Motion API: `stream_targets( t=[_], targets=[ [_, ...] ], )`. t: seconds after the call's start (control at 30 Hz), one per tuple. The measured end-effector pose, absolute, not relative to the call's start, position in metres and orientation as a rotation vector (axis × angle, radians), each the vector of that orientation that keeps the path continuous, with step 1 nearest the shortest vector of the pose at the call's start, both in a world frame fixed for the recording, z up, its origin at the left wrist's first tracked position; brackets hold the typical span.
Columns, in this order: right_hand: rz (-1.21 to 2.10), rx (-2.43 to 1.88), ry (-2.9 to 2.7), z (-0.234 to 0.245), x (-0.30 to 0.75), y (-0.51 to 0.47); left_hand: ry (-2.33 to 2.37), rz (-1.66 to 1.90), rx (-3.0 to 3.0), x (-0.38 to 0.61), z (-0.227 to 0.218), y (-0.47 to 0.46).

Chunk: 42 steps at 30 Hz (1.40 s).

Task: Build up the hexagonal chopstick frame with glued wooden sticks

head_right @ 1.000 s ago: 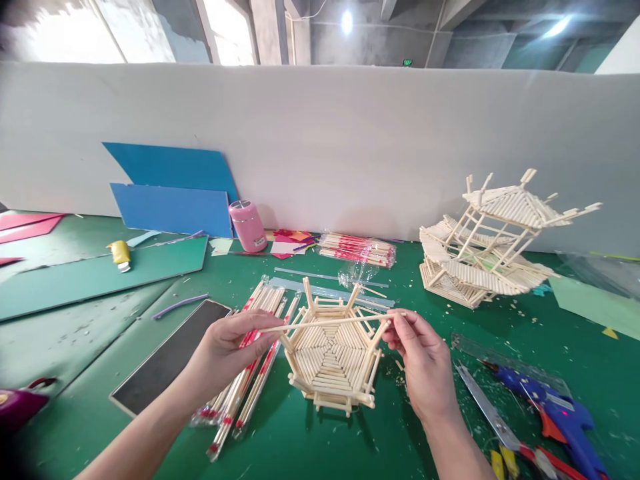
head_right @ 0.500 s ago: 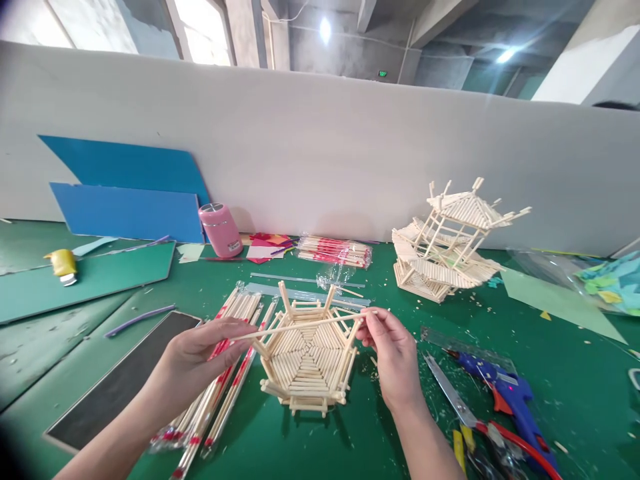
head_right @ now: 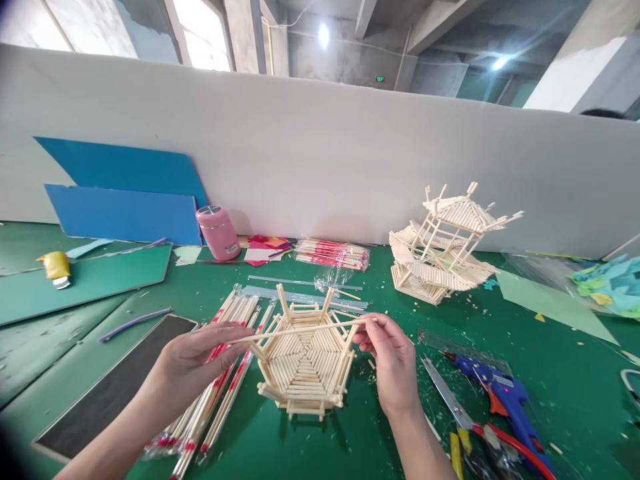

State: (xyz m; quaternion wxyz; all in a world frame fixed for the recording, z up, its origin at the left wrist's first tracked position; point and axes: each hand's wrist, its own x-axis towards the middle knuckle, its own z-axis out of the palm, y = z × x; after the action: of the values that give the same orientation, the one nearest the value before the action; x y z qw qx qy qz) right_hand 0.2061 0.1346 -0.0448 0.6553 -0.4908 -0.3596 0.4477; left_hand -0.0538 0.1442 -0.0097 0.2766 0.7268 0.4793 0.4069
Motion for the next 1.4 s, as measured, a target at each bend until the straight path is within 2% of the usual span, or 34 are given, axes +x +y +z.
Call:
stream_targets(
  t=[0.47, 1.4],
  targets=[
    [1.093, -1.163, -0.699, -0.036, 0.199, 0.132, 1.227, 1.038, 1.893, -0.047, 0.003, 0.142],
    [1.042, -1.166, -0.702, -0.039, 0.198, 0.131, 1.274, 1.029, 1.89, -0.045, -0.003, 0.139]
  ],
)
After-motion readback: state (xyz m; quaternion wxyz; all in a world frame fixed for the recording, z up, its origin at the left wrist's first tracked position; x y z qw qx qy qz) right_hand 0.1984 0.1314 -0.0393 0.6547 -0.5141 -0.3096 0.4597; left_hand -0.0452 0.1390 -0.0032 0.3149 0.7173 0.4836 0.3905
